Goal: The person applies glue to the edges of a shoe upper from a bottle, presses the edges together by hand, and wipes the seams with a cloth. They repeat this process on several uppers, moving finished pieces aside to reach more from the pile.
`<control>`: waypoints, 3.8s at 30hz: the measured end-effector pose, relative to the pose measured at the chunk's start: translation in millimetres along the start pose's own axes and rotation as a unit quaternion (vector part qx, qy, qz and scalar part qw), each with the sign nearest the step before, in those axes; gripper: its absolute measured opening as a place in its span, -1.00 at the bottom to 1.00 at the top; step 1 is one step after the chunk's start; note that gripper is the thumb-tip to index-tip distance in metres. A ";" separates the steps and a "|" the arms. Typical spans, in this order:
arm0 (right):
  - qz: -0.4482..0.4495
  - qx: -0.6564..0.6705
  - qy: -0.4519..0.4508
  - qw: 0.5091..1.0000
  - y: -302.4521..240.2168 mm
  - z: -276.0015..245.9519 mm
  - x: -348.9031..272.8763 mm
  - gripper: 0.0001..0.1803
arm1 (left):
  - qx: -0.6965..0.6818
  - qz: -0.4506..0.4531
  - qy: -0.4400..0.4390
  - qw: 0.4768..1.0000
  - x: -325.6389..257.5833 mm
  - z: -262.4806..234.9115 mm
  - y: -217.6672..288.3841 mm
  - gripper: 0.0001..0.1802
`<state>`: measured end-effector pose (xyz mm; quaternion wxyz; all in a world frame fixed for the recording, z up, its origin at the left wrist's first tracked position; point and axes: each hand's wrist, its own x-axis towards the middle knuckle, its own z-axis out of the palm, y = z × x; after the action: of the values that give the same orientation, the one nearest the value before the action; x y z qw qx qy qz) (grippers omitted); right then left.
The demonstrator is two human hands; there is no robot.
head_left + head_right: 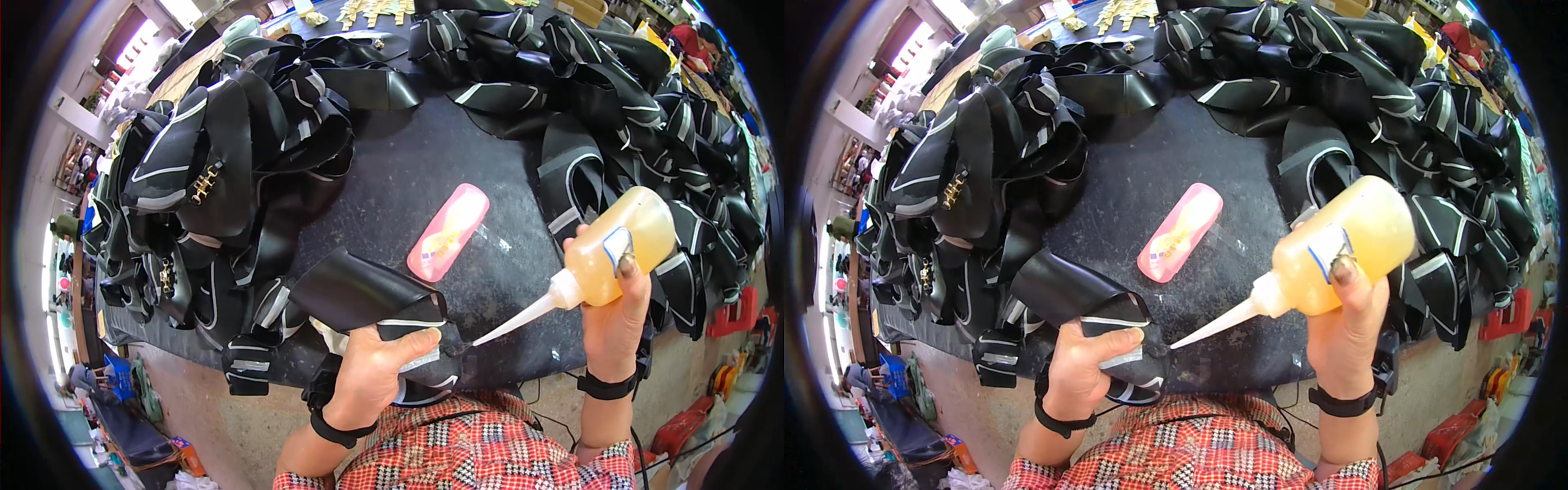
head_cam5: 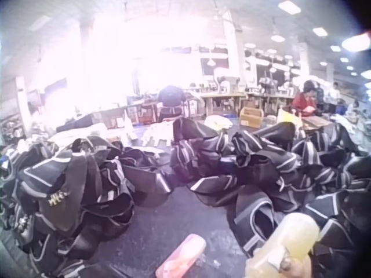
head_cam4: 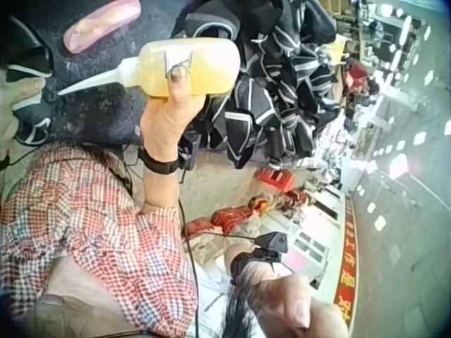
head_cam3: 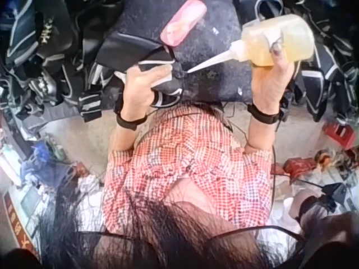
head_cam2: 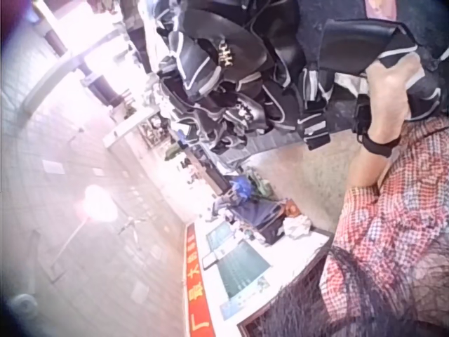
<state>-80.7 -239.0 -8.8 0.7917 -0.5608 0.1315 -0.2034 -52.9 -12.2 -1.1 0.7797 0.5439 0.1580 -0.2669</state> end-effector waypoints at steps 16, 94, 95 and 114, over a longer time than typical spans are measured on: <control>0.027 0.029 0.016 0.999 11.0 -0.6 -1.1 -0.33 | -0.003 0.024 0.030 0.999 -0.4 2.8 0.5 -0.74; 0.264 0.264 0.031 0.927 8.9 -24.1 -2.4 -0.44 | 0.037 -0.044 0.027 0.998 7.2 6.5 -8.2 -0.72; 0.250 0.203 0.054 0.945 15.2 -22.7 -0.7 -0.53 | 0.038 -0.044 0.026 0.998 7.1 7.1 -8.0 -0.72; 0.111 0.051 0.060 0.991 26.8 -7.4 -4.5 -0.50 | 0.100 -0.059 0.011 0.993 12.4 2.4 -11.7 -0.86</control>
<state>-83.2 -235.4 -36.6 0.8277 -0.4884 0.2298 -0.1535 -49.9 -20.6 -15.8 0.7025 0.6120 0.1710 -0.3205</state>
